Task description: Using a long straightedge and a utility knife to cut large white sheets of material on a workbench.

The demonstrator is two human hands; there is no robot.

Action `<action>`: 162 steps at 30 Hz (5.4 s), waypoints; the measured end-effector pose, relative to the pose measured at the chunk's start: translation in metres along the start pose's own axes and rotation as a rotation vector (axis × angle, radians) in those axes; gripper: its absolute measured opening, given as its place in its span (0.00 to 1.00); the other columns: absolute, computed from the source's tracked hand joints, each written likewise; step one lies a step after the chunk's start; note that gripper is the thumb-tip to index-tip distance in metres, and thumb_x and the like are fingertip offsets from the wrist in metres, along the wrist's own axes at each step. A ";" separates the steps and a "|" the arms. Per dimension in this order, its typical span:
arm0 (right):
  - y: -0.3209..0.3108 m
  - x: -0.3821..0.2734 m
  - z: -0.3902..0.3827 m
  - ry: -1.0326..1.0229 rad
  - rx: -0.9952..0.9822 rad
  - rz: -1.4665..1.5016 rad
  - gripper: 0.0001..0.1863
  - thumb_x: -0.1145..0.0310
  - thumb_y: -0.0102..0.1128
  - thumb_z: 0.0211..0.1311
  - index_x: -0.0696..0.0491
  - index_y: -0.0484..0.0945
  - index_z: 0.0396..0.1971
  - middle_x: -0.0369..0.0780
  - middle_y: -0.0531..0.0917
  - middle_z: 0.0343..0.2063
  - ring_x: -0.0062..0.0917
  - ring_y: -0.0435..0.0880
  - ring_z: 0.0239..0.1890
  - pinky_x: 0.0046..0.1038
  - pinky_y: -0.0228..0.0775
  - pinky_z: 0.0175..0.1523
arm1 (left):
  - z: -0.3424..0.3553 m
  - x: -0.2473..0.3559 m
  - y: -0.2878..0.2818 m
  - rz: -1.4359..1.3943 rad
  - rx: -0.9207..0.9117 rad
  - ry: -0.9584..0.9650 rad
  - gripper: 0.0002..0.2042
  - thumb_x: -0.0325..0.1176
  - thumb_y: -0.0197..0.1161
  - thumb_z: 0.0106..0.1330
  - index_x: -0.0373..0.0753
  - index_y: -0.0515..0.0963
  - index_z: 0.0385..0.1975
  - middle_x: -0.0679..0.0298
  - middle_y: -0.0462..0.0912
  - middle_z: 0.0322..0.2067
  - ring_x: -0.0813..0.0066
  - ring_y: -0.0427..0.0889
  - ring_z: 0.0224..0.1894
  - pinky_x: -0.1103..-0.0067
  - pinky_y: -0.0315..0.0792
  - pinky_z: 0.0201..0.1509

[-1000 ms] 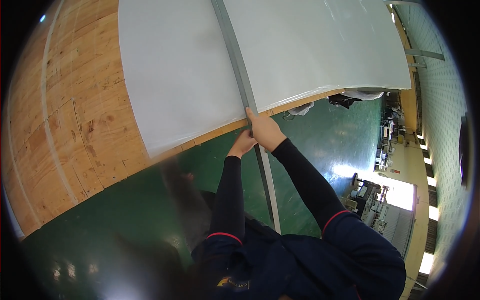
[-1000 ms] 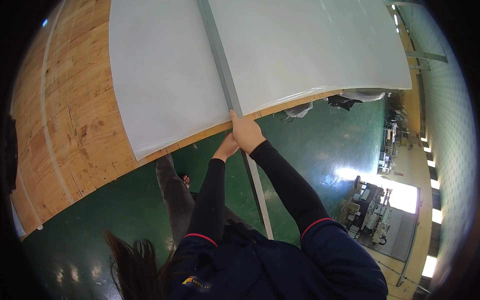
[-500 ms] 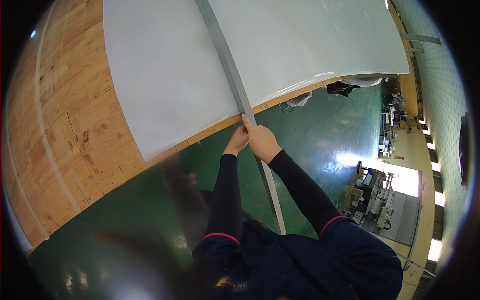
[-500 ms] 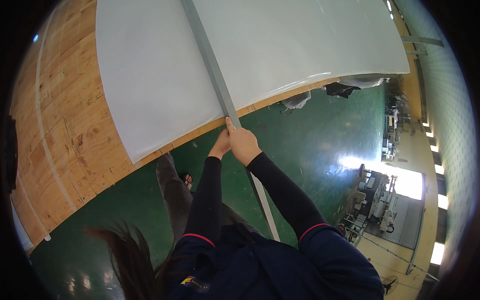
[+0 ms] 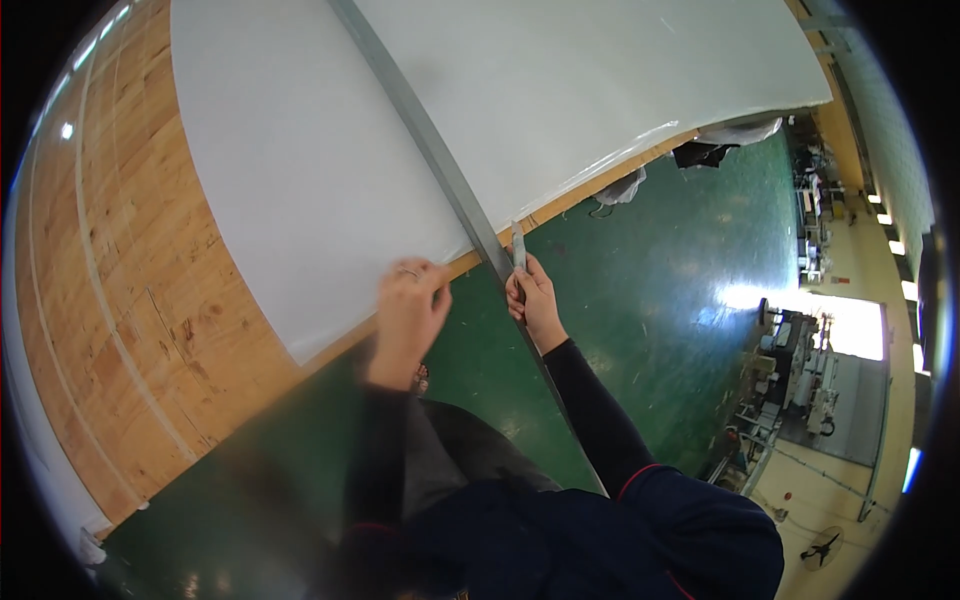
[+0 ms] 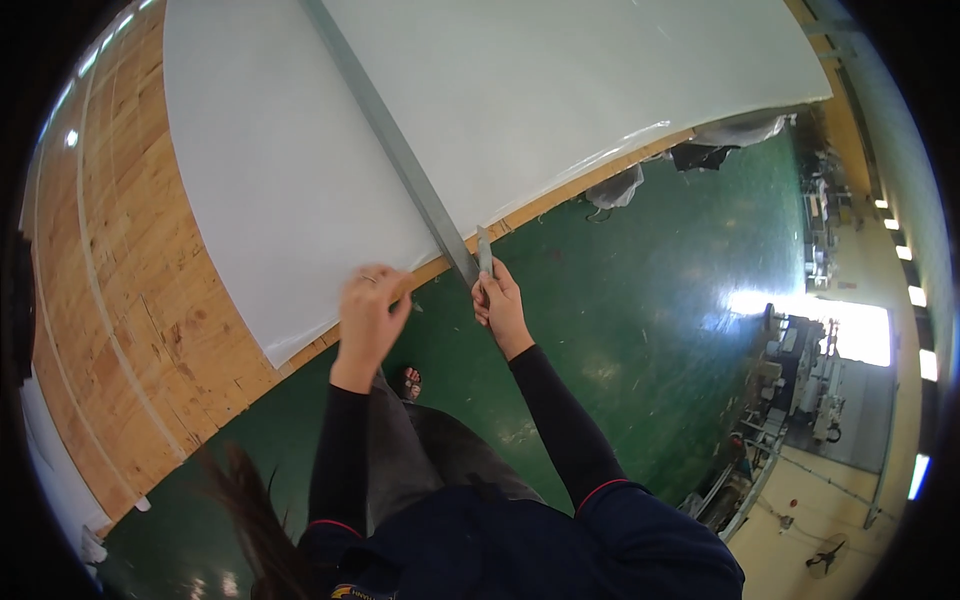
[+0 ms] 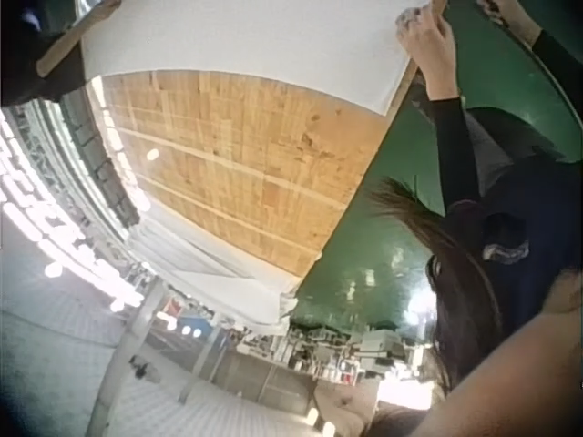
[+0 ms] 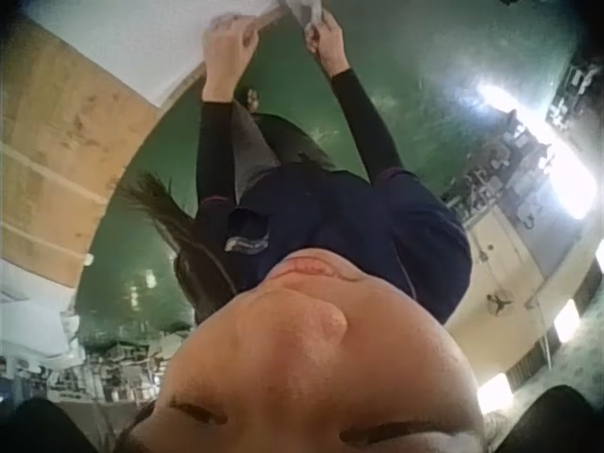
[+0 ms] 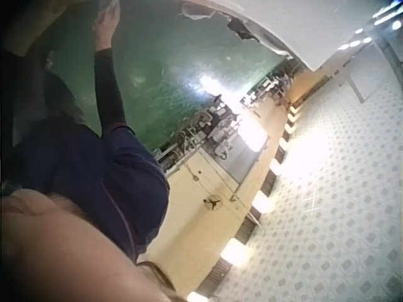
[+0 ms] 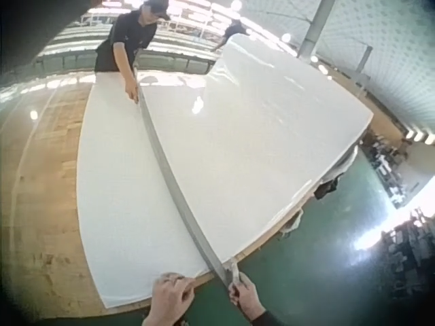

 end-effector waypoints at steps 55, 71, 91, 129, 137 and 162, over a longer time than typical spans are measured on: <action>0.020 -0.010 0.137 -0.240 0.210 -0.546 0.17 0.62 0.53 0.44 0.58 0.65 0.30 0.41 0.72 0.17 0.27 0.72 0.20 0.27 0.64 0.26 | -0.003 -0.101 -0.026 -0.429 -0.809 -0.068 0.15 0.40 0.50 0.53 0.35 0.71 0.31 0.51 0.75 0.29 0.55 0.72 0.34 0.72 0.65 0.39; 0.067 -0.080 0.082 -0.467 0.354 -0.994 0.24 0.59 0.62 0.32 0.56 0.66 0.30 0.44 0.72 0.27 0.36 0.72 0.31 0.32 0.64 0.34 | -0.104 -0.226 -0.093 -0.710 0.151 -1.297 0.14 0.36 0.54 0.51 0.32 0.70 0.34 0.61 0.74 0.25 0.74 0.74 0.31 0.83 0.67 0.29; 0.066 -0.071 0.090 -0.380 0.283 -1.097 0.28 0.59 0.63 0.27 0.55 0.64 0.33 0.44 0.68 0.31 0.38 0.71 0.33 0.34 0.65 0.35 | -0.109 -0.209 -0.050 -0.575 -0.469 -1.141 0.25 0.45 0.56 0.51 0.33 0.66 0.43 0.58 0.72 0.37 0.70 0.72 0.38 0.79 0.66 0.39; 0.049 -0.041 0.125 -0.446 0.115 -1.002 0.33 0.59 0.64 0.23 0.60 0.65 0.34 0.47 0.67 0.30 0.37 0.67 0.35 0.31 0.62 0.40 | -0.086 -0.195 -0.084 -0.497 -0.585 -1.056 0.27 0.52 0.57 0.47 0.36 0.70 0.41 0.64 0.73 0.35 0.74 0.69 0.38 0.81 0.62 0.39; 0.051 -0.044 0.124 -0.445 0.068 -0.960 0.34 0.59 0.65 0.23 0.61 0.64 0.35 0.47 0.68 0.32 0.37 0.67 0.37 0.31 0.61 0.42 | -0.090 -0.195 -0.087 -0.476 -0.571 -1.087 0.27 0.51 0.57 0.47 0.35 0.70 0.40 0.63 0.73 0.35 0.74 0.69 0.38 0.81 0.62 0.40; 0.066 -0.073 0.132 -0.065 -0.207 0.175 0.09 0.69 0.40 0.56 0.54 0.66 0.36 0.30 0.61 0.11 0.10 0.54 0.09 0.13 0.46 0.13 | -0.073 -0.159 -0.104 -0.840 -0.454 -1.106 0.23 0.41 0.56 0.52 0.31 0.65 0.44 0.60 0.70 0.41 0.73 0.68 0.43 0.80 0.60 0.48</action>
Point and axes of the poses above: each hand's wrist, its own z-axis towards the middle knuckle, its own y-axis out of the palm, x = y × z, the point moved 8 cm from there along z, towards the middle knuckle
